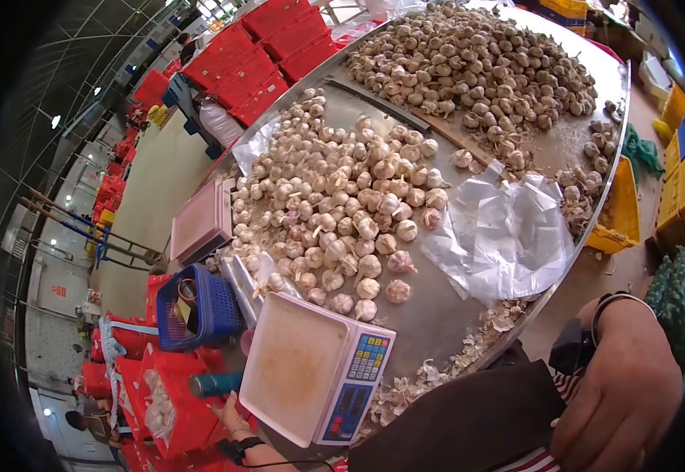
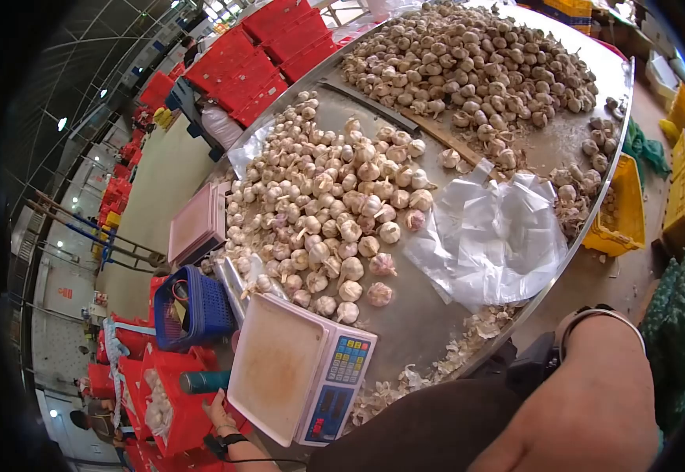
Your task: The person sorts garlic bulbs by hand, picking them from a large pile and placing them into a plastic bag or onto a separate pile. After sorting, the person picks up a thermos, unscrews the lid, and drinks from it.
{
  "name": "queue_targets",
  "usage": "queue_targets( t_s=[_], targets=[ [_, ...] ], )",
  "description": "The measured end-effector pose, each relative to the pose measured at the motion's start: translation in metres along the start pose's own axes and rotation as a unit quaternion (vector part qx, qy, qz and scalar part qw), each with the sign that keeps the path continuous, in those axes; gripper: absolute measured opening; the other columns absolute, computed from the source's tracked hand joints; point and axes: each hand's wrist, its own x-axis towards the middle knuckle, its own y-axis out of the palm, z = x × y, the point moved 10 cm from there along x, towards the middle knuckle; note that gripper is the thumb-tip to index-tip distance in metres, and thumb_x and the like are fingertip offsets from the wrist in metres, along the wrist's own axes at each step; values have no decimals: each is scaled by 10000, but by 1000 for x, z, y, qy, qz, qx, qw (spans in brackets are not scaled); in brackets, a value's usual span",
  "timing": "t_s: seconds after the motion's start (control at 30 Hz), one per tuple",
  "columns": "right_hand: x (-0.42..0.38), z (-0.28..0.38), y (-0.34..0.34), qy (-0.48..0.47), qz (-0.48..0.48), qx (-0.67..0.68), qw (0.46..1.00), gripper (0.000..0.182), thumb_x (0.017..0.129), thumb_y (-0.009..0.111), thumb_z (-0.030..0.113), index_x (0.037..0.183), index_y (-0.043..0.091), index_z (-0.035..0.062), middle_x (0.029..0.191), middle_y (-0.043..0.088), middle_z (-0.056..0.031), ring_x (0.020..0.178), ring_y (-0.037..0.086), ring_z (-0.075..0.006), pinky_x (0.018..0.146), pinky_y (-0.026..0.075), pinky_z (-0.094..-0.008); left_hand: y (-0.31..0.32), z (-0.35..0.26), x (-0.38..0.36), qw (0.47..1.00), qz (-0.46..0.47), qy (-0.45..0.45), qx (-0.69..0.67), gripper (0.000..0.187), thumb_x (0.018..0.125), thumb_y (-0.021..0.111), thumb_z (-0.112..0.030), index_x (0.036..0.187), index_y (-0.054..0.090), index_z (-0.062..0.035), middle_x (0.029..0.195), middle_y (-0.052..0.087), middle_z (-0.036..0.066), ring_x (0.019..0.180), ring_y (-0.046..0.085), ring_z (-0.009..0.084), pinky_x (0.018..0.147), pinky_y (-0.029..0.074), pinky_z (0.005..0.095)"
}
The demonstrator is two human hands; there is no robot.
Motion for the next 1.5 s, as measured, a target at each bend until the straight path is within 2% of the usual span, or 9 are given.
queue_targets(
  t_s=[0.23,0.27,0.57,0.97,1.17,1.23,1.3,1.4,1.5],
  targets=[
    [-106,33,34,124,203,-32,971,404,1026,446,292,1251,578,-18,1118,590,-184,900,609,-298,816,482,-411,28,-155,-148,936,-230,260,56,461,900,621,-89,1299,449,67,1340,497,219,1197,521,304,992,434,382],
    [-110,32,19,164,111,-57,979,278,975,542,231,998,653,-24,978,623,-161,855,621,-272,746,478,-387,61,-178,-167,933,-174,308,60,385,910,606,-85,1243,486,68,1271,538,201,1156,536,287,975,439,368],
    [-274,66,-17,531,-210,-264,778,387,846,727,211,1193,647,57,1009,676,-129,901,641,-314,780,503,-370,471,-173,-386,833,458,309,-11,87,873,632,-10,957,646,9,915,636,83,823,601,166,755,484,283],
    [-449,191,-137,609,-333,-313,648,396,818,734,187,1175,634,49,970,674,-142,878,653,-304,766,511,-364,760,-125,-710,627,561,508,184,203,830,662,-177,971,626,-35,878,634,161,877,604,367,800,480,459],
    [-501,223,-215,622,-344,-293,639,370,805,746,148,1139,643,25,945,683,-150,875,673,-272,775,527,-347,796,-97,-699,691,548,402,245,378,732,768,-229,980,555,-39,927,599,178,896,588,369,787,479,450],
    [-512,223,-250,607,-349,-319,639,338,806,747,121,1115,651,21,930,683,-153,847,679,-260,757,533,-340,791,-80,-654,793,515,295,136,316,785,757,-224,985,550,-92,879,613,48,798,620,168,626,520,317],
    [-521,215,-287,583,-351,-332,653,298,812,742,103,1088,660,26,912,683,-148,825,682,-242,737,535,-332,775,-97,-640,830,545,-89,-77,244,818,731,-182,987,564,-124,842,607,4,723,597,129,581,495,268],
    [-520,184,-355,552,-278,-431,658,226,819,686,100,1030,660,24,910,672,-151,844,660,-300,755,530,-378,765,-119,-616,821,510,-208,-148,128,845,692,-137,926,593,-137,822,593,-28,707,576,102,562,480,261],
    [-528,127,-414,571,-196,-515,608,193,810,609,105,982,666,39,928,650,-153,885,638,-323,792,518,-420,797,-116,-617,788,609,-51,81,67,856,683,-156,875,630,-119,827,612,-21,751,618,113,562,493,265]
  ],
)
